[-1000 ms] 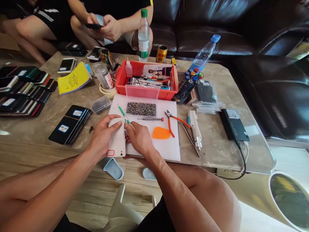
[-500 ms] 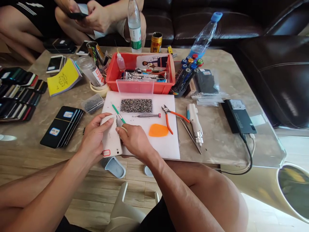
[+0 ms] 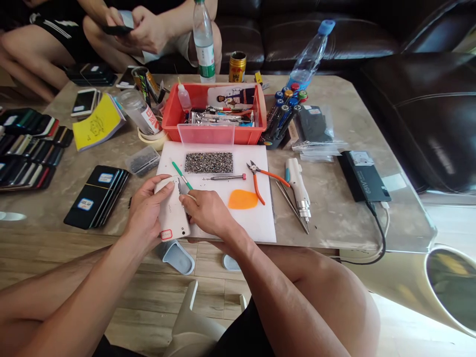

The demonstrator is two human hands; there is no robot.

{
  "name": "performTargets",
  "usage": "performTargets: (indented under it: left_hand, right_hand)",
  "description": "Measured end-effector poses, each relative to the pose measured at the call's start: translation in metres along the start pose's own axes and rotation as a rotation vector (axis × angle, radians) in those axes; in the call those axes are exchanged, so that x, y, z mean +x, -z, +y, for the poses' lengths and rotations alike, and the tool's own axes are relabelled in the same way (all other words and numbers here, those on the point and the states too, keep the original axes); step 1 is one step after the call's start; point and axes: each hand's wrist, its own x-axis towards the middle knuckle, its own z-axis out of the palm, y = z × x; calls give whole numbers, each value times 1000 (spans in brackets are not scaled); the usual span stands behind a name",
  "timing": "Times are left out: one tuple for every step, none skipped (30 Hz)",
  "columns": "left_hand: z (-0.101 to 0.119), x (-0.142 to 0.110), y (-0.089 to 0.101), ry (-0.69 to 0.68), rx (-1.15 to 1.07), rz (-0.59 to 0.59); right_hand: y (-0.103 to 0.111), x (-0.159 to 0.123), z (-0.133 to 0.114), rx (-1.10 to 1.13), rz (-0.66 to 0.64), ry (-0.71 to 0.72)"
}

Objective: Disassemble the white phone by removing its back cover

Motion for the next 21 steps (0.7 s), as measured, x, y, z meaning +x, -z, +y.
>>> performTargets:
  left_hand:
    - [0, 0, 0, -2, -1, 4]
    - [-1, 0, -1, -7, 1, 10]
    - [-1, 1, -1, -13, 4, 15]
    - [-1, 2, -1, -18, 9, 18]
    - [-1, 3, -1, -22, 14, 16]
    - [-1, 4, -1, -24, 17, 10]
    - [0, 5, -1, -22, 16, 1]
    - [0, 6, 0, -15, 10, -7]
    - [1, 7, 0, -6, -1, -12]
    - [1, 8, 0, 2, -14, -15]
    - [2, 9, 0, 8, -28, -18]
    - [3, 9, 0, 11, -41, -19]
    - [4, 9, 0, 11, -51, -23]
    - [5, 8, 0, 10, -60, -29]
    - [7, 7, 0, 8, -67, -37]
    - [9, 5, -1, 7, -75, -42]
    - [12, 3, 0, 9, -82, -46]
    - [15, -1, 0, 10, -87, -48]
    - [19, -5, 0, 11, -90, -49]
    - [24, -10, 1, 11, -92, -52]
    - [29, -15, 1, 10, -90, -58]
  right_hand:
    - [-1, 0, 0, -15, 9, -5]
    - [-2, 1, 0, -31, 20, -8]
    - [-3, 1, 0, -45, 34, -11]
    - [-4, 2, 1, -56, 51, -12]
    - [-5, 2, 1, -61, 69, -11]
    - [-6, 3, 1, -58, 85, -10]
    - [-7, 4, 1, -48, 94, -8]
    - [-7, 4, 1, -24, 98, -15]
    - [-7, 6, 1, 10, 98, -32]
    - [-6, 7, 1, 48, 98, -55]
    - [-5, 8, 1, 85, 104, -81]
    - [-3, 9, 1, 116, 121, -109]
    - [-2, 10, 2, 135, 149, -129]
    - [0, 10, 2, 142, 185, -145]
    - [2, 9, 2, 139, 221, -157]
    - [4, 7, 3, 131, 255, -171]
    - [7, 4, 3, 115, 285, -187]
    - [9, 0, 4, 92, 311, -202]
    - [12, -5, 4, 63, 333, -216]
    - [14, -11, 4, 32, 350, -231]
    - [16, -17, 4, 2, 363, -246]
